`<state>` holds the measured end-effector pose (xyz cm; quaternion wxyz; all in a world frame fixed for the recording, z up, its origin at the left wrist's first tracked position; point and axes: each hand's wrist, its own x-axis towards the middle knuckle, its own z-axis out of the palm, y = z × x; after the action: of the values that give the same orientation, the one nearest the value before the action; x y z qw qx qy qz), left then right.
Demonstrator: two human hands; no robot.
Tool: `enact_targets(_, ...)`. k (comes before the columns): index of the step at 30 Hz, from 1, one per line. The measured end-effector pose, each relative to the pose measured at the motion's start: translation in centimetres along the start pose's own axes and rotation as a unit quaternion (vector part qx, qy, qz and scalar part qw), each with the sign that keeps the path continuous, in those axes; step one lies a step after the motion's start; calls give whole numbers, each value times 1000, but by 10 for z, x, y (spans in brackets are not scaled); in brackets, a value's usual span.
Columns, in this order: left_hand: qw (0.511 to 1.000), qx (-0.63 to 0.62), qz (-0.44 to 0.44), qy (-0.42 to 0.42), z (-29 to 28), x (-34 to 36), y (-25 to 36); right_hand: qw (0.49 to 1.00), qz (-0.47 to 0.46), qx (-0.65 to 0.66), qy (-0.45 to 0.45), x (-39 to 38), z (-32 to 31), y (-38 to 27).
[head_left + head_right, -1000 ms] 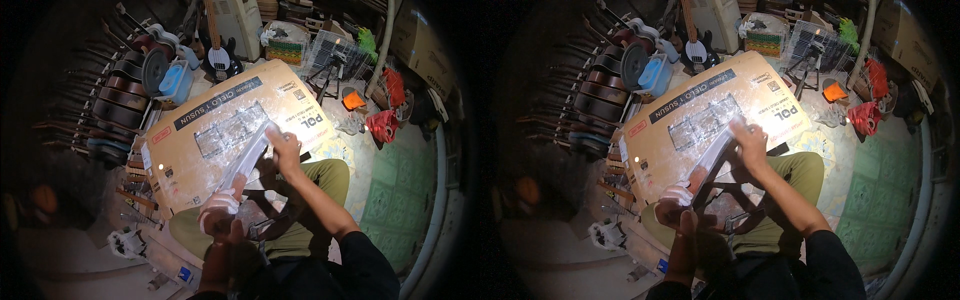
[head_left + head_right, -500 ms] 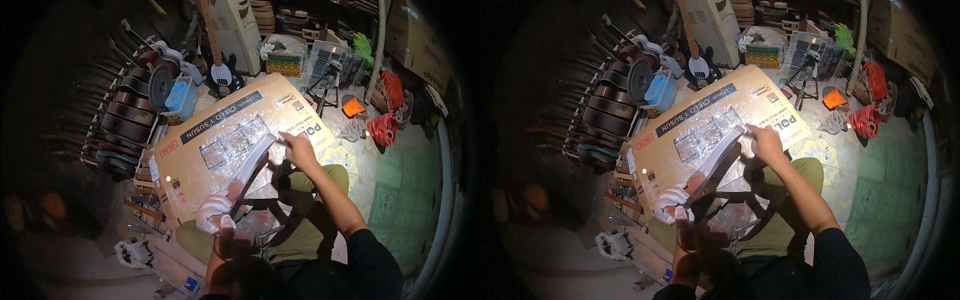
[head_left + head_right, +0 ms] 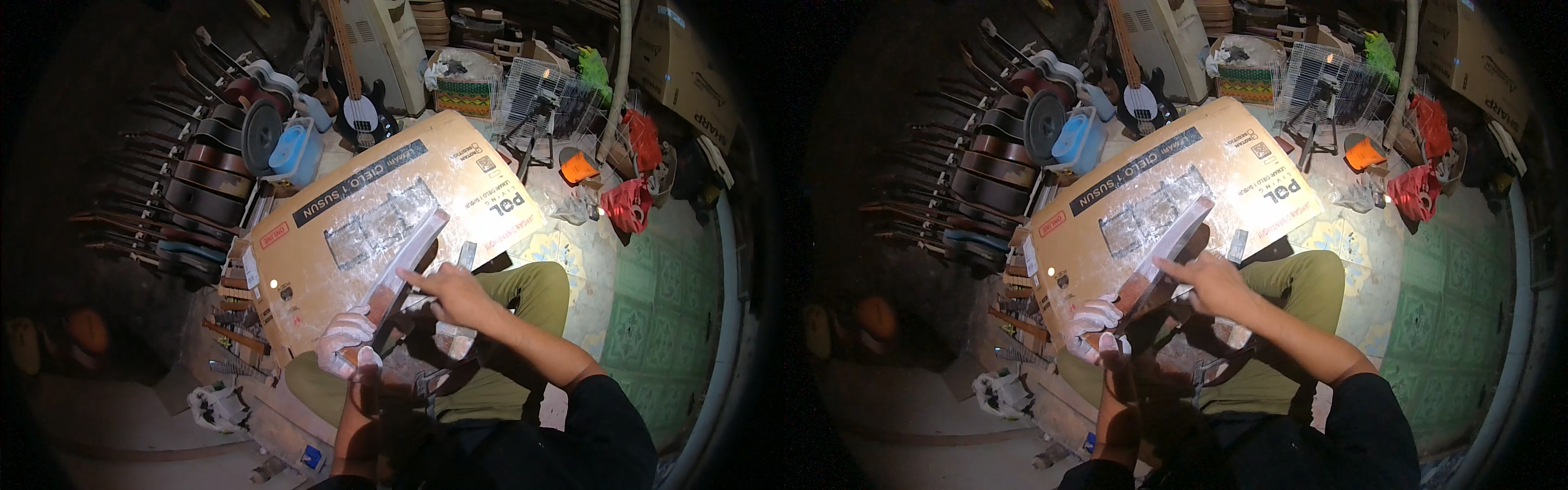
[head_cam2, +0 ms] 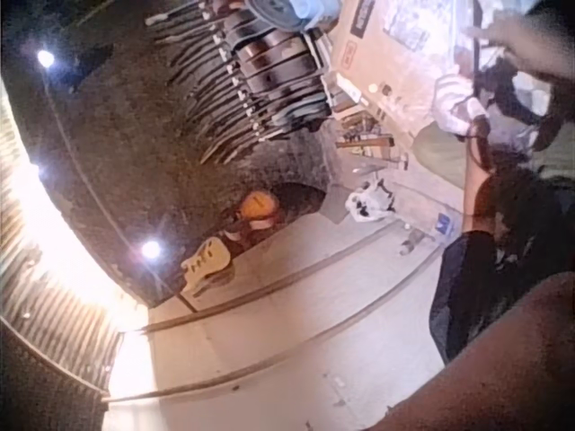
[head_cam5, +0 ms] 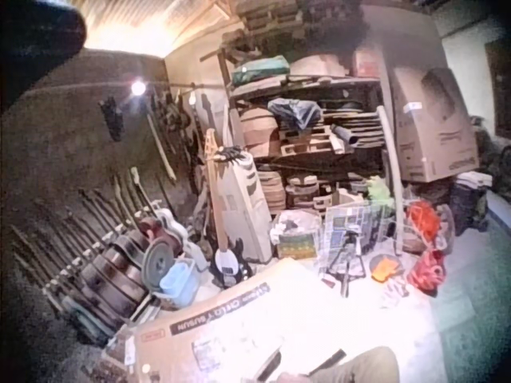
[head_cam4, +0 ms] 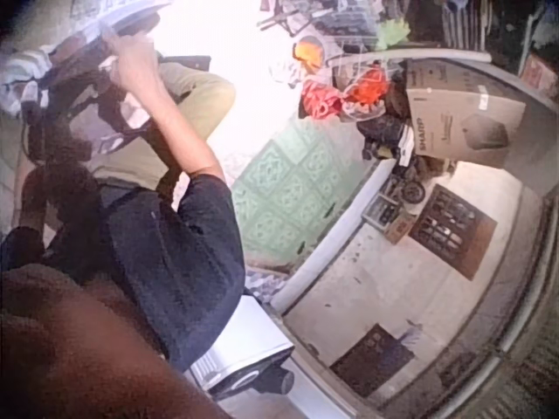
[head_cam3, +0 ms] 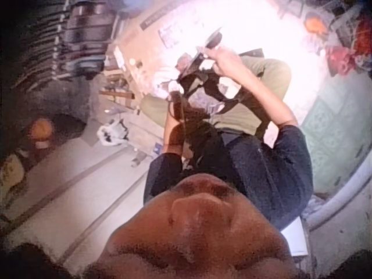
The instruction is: The person sands the surface and edges of a guitar body using a sanding block while sitting on the floor.
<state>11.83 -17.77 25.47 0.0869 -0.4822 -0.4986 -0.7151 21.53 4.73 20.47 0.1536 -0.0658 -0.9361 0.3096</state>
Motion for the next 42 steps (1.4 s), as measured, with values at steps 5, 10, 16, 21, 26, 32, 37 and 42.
enact_targets(5, 1000, 2, 3, 1, 8, 2, -3, 989, 124, -70, 47, 13, -17, 46)
enact_targets(10, 1000, 16, 4, 3, 0, 4, 3, 999, 20, 32, 20, 5, 6, -3)
enact_targets(16, 1000, 27, 8, 9, 1, 3, -1, 993, 106, -33, 29, 10, -4, 25)
enact_targets(21, 1000, 19, 16, 15, 16, 4, -15, 990, 116, 55, 52, 9, 1, 30)
enact_targets(26, 999, 18, 19, 22, 20, 0, -23, 994, 71, 74, -41, -7, -2, 0)
enact_targets(32, 999, 23, 21, 17, 21, 2, -13, 958, 278, 63, 39, 9, -2, 112)
enact_targets(37, 997, 57, 33, 25, 4, 0, 0, 907, 329, 238, 113, 0, -1, 124)
enact_targets(42, 986, 132, 70, 69, 0, -3, -5, 927, 151, 294, 179, -15, 13, 20)
